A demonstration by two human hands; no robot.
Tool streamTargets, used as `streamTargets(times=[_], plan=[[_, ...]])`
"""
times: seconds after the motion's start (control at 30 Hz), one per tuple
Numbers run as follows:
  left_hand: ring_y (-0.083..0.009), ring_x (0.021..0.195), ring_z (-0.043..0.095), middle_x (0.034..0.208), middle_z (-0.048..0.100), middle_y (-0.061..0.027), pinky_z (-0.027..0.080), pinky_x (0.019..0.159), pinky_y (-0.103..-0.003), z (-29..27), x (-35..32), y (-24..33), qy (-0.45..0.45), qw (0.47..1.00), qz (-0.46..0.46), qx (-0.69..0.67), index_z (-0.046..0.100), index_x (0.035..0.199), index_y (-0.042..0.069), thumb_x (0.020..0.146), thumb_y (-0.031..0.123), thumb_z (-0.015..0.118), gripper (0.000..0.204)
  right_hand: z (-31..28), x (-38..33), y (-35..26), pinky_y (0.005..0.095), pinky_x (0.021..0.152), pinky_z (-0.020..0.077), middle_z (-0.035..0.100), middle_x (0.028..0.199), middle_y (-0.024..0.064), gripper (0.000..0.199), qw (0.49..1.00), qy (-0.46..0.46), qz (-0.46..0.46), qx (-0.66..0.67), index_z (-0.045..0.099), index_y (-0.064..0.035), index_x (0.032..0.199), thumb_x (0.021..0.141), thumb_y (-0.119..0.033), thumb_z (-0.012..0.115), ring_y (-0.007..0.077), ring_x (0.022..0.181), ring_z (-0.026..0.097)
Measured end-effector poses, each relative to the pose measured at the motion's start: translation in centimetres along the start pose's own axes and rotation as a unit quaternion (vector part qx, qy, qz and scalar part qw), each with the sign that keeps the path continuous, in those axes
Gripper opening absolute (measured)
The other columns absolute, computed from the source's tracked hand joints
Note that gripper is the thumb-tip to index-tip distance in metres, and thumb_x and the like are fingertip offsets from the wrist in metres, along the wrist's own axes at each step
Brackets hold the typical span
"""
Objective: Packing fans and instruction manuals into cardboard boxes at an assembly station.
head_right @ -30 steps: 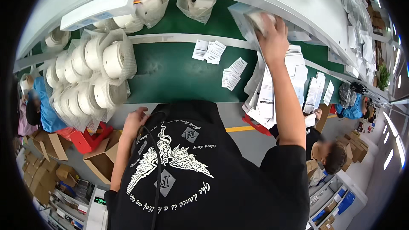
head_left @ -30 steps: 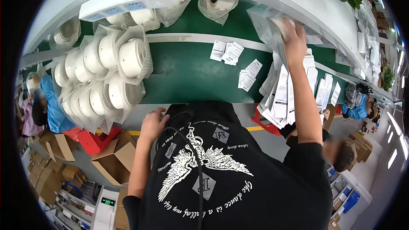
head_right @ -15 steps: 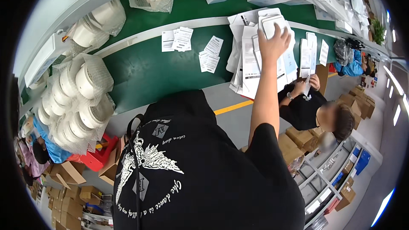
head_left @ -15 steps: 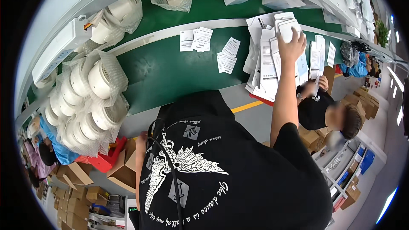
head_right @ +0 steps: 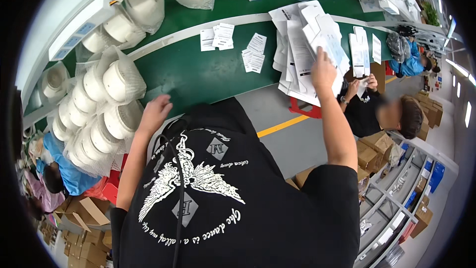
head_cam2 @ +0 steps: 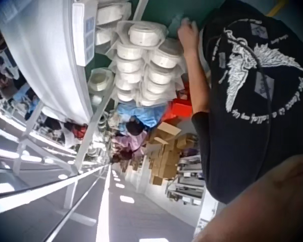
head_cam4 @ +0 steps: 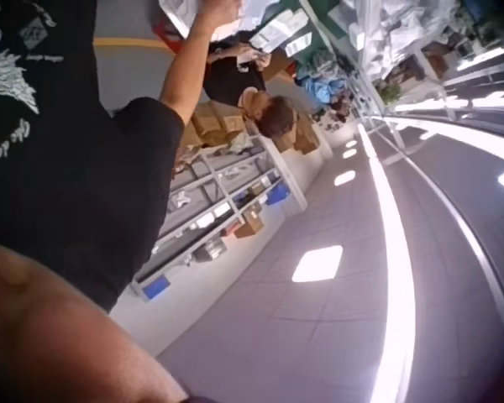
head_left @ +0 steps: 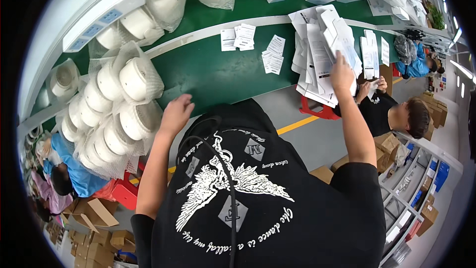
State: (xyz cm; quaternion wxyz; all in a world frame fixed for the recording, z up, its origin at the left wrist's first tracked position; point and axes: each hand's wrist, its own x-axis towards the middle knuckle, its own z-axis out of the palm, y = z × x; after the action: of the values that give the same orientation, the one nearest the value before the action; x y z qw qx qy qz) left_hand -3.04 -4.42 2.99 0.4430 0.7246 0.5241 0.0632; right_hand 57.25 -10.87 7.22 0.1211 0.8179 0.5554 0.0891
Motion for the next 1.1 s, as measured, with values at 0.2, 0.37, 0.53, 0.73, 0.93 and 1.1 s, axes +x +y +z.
streamTargets(times=[0.2, 0.37, 0.53, 0.73, 0.93, 1.1], plan=[[-0.0375, 0.109, 0.071, 0.119, 0.072, -0.0164, 0.059, 0.095, -0.044, -4.4, 4.2, 21.2, 0.233, 0.898, 0.374, -0.024, 0.066, 0.13, 0.005, 0.091, 0.011, 0.075, 0.04, -20.8, 1.3, -9.0, 0.0443, 0.083, 0.0589, 0.077, 0.104, 0.0111, 0.039, 0.949, 0.162, -0.225, 0.15, 0.077, -0.0166, 0.121, 0.093, 0.004, 0.058, 0.0347, 0.095, 0.074], [-0.0379, 0.087, 0.074, 0.097, 0.076, -0.0139, 0.061, 0.079, -0.047, -6.8, 4.0, 26.2, 0.2, 0.94, 0.195, 0.197, 0.07, 0.124, 0.005, 0.092, 0.017, 0.072, 0.034, -27.2, -0.6, -20.7, 0.0418, 0.089, 0.059, 0.078, 0.102, 0.0105, 0.034, 0.851, 0.178, -0.434, 0.235, 0.076, -0.0066, 0.114, 0.082, 0.003, 0.069, 0.0337, 0.099, 0.074], [-0.0377, 0.075, 0.072, 0.081, 0.072, -0.0165, 0.055, 0.067, -0.046, -8.7, 3.2, 16.4, 0.266, 0.946, 0.164, 0.084, 0.073, 0.097, 0.003, 0.095, 0.023, 0.072, 0.02, -19.4, 0.5, -23.4, 0.0437, 0.104, 0.0536, 0.075, 0.122, 0.0153, 0.032, 0.795, 0.424, -0.19, 0.39, 0.071, -0.0002, 0.12, 0.088, -0.004, 0.077, 0.0367, 0.114, 0.07], [-0.0389, 0.073, 0.07, 0.081, 0.071, -0.017, 0.054, 0.067, -0.048, -7.0, -0.8, 11.5, 0.37, 0.927, 0.052, -0.047, 0.071, 0.097, 0.004, 0.093, 0.026, 0.076, 0.022, -13.4, 0.5, -32.3, 0.0517, 0.116, 0.0399, 0.066, 0.139, 0.0159, 0.049, 0.798, 0.186, -0.097, 0.565, 0.072, 0.0017, 0.114, 0.081, -0.029, 0.092, 0.0331, 0.132, 0.058], [-0.0397, 0.089, 0.071, 0.095, 0.073, -0.0197, 0.054, 0.079, -0.049, -9.0, -1.8, 7.7, 0.37, 0.929, -0.02, 0.02, 0.069, 0.111, 0.003, 0.091, 0.029, 0.079, 0.034, -12.8, -0.5, -33.6, 0.0372, 0.102, 0.0502, 0.074, 0.117, 0.0116, 0.041, 0.77, 0.07, -0.169, 0.611, 0.069, 0.0034, 0.124, 0.096, -0.024, 0.081, 0.0199, 0.109, 0.067], [-0.0428, 0.132, 0.058, 0.143, 0.059, -0.026, 0.044, 0.113, -0.053, -10.4, -1.1, 7.7, 0.38, 0.904, 0.138, 0.141, 0.048, 0.151, 0.002, 0.07, 0.049, 0.095, 0.105, -22.9, -2.2, -32.0, 0.0299, 0.082, 0.0557, 0.076, 0.094, 0.0075, 0.03, 0.772, -0.198, -0.203, 0.569, 0.072, 0.0021, 0.119, 0.108, -0.025, 0.066, 0.0112, 0.086, 0.068]])
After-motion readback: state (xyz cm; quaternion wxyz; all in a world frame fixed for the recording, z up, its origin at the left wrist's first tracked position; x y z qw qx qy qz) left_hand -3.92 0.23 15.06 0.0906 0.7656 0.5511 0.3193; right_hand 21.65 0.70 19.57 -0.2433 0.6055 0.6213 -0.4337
